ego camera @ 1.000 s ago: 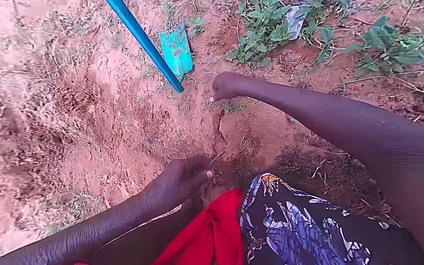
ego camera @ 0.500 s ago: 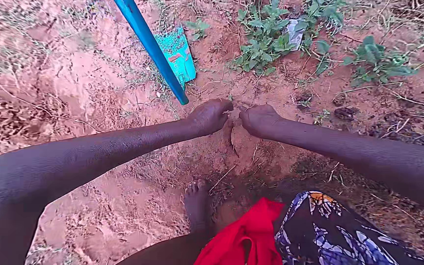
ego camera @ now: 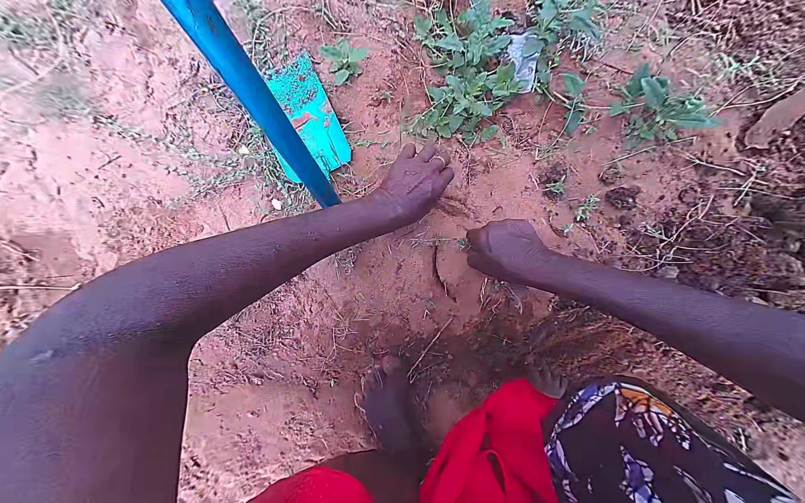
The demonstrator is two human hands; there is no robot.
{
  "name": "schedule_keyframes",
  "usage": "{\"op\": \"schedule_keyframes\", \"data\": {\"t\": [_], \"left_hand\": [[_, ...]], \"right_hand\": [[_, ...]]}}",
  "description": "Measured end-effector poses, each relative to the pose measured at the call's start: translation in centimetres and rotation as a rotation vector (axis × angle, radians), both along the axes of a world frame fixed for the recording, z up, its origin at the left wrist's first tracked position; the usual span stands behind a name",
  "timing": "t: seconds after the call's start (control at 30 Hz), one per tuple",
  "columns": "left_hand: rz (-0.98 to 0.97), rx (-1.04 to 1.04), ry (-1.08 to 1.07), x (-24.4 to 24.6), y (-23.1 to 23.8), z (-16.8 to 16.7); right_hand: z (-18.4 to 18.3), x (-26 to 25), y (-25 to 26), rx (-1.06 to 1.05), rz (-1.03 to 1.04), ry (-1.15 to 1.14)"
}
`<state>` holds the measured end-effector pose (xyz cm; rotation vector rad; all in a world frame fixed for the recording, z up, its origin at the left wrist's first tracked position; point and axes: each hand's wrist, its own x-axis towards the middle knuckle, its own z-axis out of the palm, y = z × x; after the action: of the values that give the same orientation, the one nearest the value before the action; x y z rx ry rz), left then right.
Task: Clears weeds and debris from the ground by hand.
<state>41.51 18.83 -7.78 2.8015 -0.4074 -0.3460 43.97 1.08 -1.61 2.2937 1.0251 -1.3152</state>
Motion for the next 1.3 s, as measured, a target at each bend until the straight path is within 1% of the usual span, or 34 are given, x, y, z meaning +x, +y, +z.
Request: {"op": "schedule_keyframes", "data": {"t": [0.1,0.17,0.27,0.33,0.4,0.47,0.53,0.57,0.63,0.67,0.73,0.8,0.9,1.0,1.03,1.13,1.17,1.23,1.3], "left_hand": [[0.054,-0.007,0.047,0.2,0.5,-0.5],[0.058,-0.012,0.029,-0.1,0.5,-1.1],[0.06,0.023,0.038,0.0,0.5,-0.9],[0.059,0.031,0.07,-0.3,0.4,-0.6],[0.065,0.035,0.076,-0.5,0.6,-0.5],[0.078,0.011,0.059,-1.0,0.6,-0.8],[0.105,-0.025,0.065,-1.4,0.5,-1.0],[0.116,-0.04,0.065,-1.7,0.5,-1.1],[0.11,-0.055,0.061,-2.5,0.2,-1.0],[0.099,-0.055,0.062,-3.1,0.0,-1.0],[0.057,-0.048,0.04,-4.6,0.1,-1.1],[0.013,-0.021,0.005,-6.4,0.5,-1.1],[0.047,0.026,0.089,-7.8,1.3,-0.6],[0.116,0.055,0.183,-8.5,2.1,-0.5],[0.118,0.068,0.194,-8.6,2.2,-0.5],[0.111,0.075,0.203,-8.9,1.7,-0.1],[0.107,0.07,0.208,-8.8,1.1,0.2],[0.091,0.064,0.237,-8.2,-0.4,0.8],[0.101,0.079,0.305,-7.3,-2.1,1.8]], "right_hand": [[2.4,-1.2,-1.3,-0.059,-0.121,0.047],[4.2,-1.6,-3.0,-0.108,-0.127,0.052],[5.4,-0.1,-6.8,-0.18,-0.106,0.013],[6.3,1.7,-9.7,-0.238,-0.132,-0.014],[7.5,4.1,-12.1,-0.179,-0.227,-0.106],[8.3,6.4,-13.5,-0.035,-0.376,-0.209],[7.5,8.2,-14.1,0.144,-0.467,-0.278],[6.6,8.9,-14.3,0.237,-0.488,-0.288],[4.3,10.0,-14.3,0.353,-0.501,-0.288],[3.0,10.5,-14.2,0.368,-0.457,-0.285],[0.8,11.2,-14.0,0.35,-0.276,-0.265],[-0.3,11.2,-13.5,0.278,-0.132,-0.28],[-1.0,11.3,-13.3,0.212,-0.035,-0.331],[-0.2,11.6,-14.0,0.165,-0.094,-0.352],[0.1,11.9,-14.8,0.198,-0.142,-0.364],[1.4,12.7,-17.4,0.418,-0.317,-0.375],[1.6,12.8,-17.9,0.498,-0.325,-0.355],[1.1,12.3,-18.0,0.64,-0.326,-0.244],[-0.1,11.3,-17.2,0.626,-0.302,-0.144]]}}
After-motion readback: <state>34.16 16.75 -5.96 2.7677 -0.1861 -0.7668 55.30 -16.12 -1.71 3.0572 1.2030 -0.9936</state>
